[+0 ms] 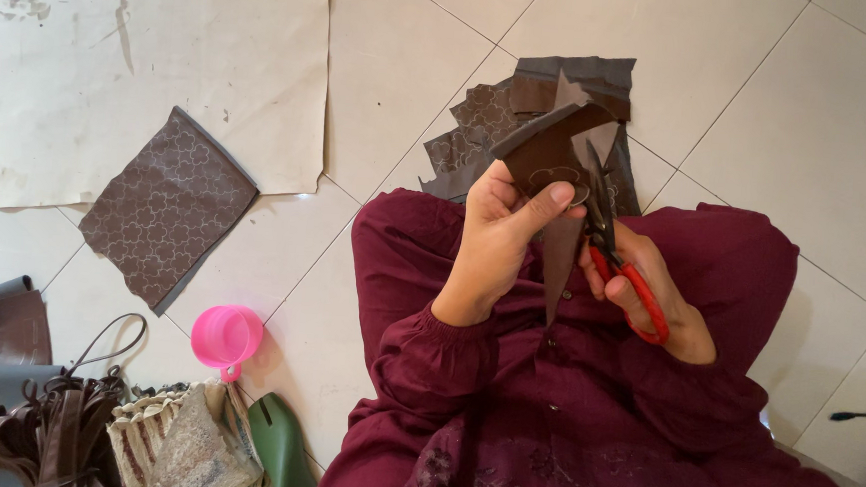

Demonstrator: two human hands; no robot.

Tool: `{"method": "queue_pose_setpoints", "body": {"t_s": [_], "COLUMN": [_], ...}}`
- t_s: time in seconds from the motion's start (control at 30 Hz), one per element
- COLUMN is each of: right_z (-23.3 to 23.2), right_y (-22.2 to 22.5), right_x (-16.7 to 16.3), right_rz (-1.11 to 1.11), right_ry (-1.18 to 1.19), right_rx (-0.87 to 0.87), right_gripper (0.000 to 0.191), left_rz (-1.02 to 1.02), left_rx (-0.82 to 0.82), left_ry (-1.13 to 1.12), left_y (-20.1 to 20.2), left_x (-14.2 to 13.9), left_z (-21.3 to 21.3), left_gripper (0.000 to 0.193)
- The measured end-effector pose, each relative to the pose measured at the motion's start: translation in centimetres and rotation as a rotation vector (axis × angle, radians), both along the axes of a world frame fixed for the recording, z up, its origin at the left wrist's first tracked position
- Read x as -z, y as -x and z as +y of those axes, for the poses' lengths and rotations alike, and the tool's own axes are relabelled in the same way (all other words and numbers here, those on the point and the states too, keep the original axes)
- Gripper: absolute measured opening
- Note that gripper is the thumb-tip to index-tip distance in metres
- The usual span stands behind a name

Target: The person sits on the floor and uses red-handled scissors to cut small flower-shaped pieces from a brown patterned sheet. They trim the edges of each cutout and place the finished pieces on the floor beside them.

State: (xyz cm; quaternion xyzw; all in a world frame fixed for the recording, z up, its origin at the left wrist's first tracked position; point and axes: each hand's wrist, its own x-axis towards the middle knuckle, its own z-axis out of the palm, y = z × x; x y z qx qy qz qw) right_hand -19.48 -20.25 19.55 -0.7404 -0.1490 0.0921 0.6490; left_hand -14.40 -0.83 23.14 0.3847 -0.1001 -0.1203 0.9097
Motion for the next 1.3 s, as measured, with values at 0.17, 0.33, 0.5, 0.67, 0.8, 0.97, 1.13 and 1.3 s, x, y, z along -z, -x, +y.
{"method": "queue_pose_setpoints", "body": {"t_s": [0.17,0.33,0.5,0.67,0.8,0.97,1.13,1.3], "right_z": [-0.6,-0.8,-1.0,-1.0,-0.9,-0.8,-0.8,-0.3], "right_y": [-0.2,-0.3,-0.2,-0.4,-0.5,-0.5,-0.5,-0.3], "right_x": [-1.1,-0.9,-0.5,-1.5,-2.4,-2.1,-1.4,-1.2], "right_rz": [-0.040,-0.052,-0.001,-0.057,-0.029,-0.070,-0.079,-0.034], "right_ry": [0.086,0.114,0.123,0.150,0.137,0.113,0.136,0.068], "right_rx": [-0.046,-0.043,-0.020,-0.063,-0.124,-0.166,-0.131,-0.092], "right_gripper": [0.094,0.096,0.096,0.097,0.107,0.095,0.095,0.092], "left_rz": [-0.036,-0.046,-0.054,-0.061,-0.059,-0.059,-0.043,-0.019], "left_rx": [-0.045,-0.094,-0.093,-0.104,-0.116,-0.120,-0.123,-0.183], "left_ry": [-0.019,-0.059,-0.027,-0.045,-0.062,-0.103,-0.103,-0.051], "left_y": [0.0,0.0,0.0,0.0,-0.2,-0.4,-0.4,0.3], "left_x": [-0.8,-1.2,-1.4,-1.6,-1.9,-2.0,-1.9,-1.8], "left_z": [0.1,0.0,0.0,0.2,0.2,0.4,0.4,-0.7], "left_gripper": [0.026,0.022,0.020,0.018,0.018,0.019,0.017,0.016]}}
